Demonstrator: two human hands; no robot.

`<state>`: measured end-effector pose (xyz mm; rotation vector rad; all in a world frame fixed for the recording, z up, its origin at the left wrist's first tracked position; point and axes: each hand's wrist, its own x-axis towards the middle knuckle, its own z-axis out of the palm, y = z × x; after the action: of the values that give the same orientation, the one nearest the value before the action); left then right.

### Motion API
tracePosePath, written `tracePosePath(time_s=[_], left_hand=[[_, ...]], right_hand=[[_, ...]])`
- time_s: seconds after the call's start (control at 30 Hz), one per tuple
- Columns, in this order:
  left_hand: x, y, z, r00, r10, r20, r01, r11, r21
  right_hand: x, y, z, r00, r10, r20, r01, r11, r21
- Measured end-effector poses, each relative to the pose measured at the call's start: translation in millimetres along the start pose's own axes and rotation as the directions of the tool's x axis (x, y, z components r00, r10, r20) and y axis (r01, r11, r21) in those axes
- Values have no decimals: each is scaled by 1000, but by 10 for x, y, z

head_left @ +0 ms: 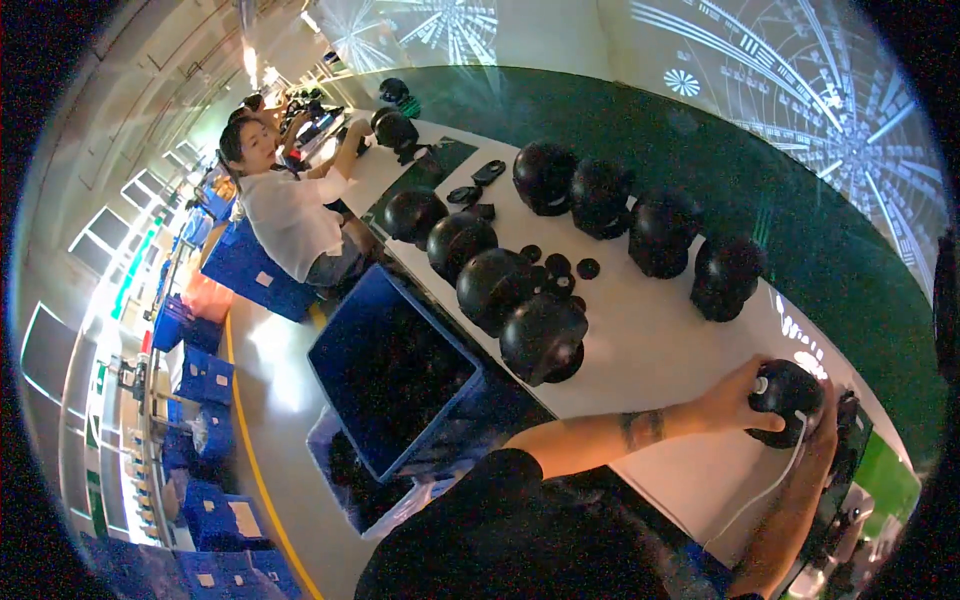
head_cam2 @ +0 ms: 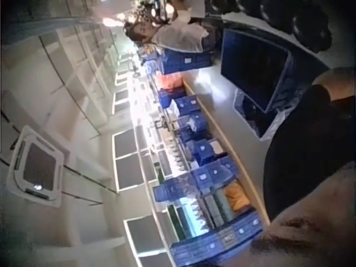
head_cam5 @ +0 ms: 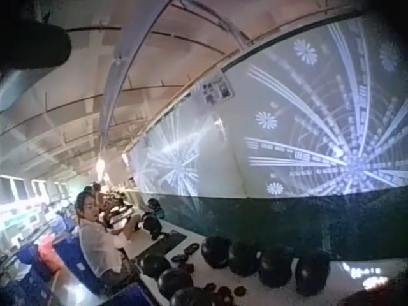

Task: Testing security cameras by connecting them to power and verifying the lens focus against a calibration pattern.

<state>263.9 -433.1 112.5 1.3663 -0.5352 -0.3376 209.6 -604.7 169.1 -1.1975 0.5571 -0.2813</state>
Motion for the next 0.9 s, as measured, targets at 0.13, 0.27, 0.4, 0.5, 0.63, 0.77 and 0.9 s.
tracePosePath(time_s=[0.13, 0.27, 0.4, 0.5, 0.63, 0.77, 0.9], left_hand=[[0, -7, -30, 999, -43, 28, 44, 999, -16], [-26, -20, -47, 1000, -9, 18, 8, 998, 59], [-62, -44, -48, 1000, 6, 5, -7, 999, 46], [-235, 52, -43, 996, 63, -58, -48, 970, 238], [-922, 560, -104, 934, 354, -45, -308, 863, 400], [-1549, 1529, -379, 857, 515, 21, -487, 794, 363], [-1825, 2602, -719, 692, 691, 210, -708, 591, 387]], right_hand=[[41, 32, -42, 999, 34, -32, -36, 997, -68], [138, 50, -48, 992, -57, 111, 70, 991, -117], [229, -78, 70, 981, 191, 42, -196, 960, 199], [71, -247, 140, 968, 36, 250, -66, 991, 112], [-298, -509, 254, 933, -133, 335, 154, 987, -36], [-791, -788, 259, 838, -330, 434, 441, 879, -182], [-1271, -1060, 90, 667, -495, 557, 707, 654, -267]])
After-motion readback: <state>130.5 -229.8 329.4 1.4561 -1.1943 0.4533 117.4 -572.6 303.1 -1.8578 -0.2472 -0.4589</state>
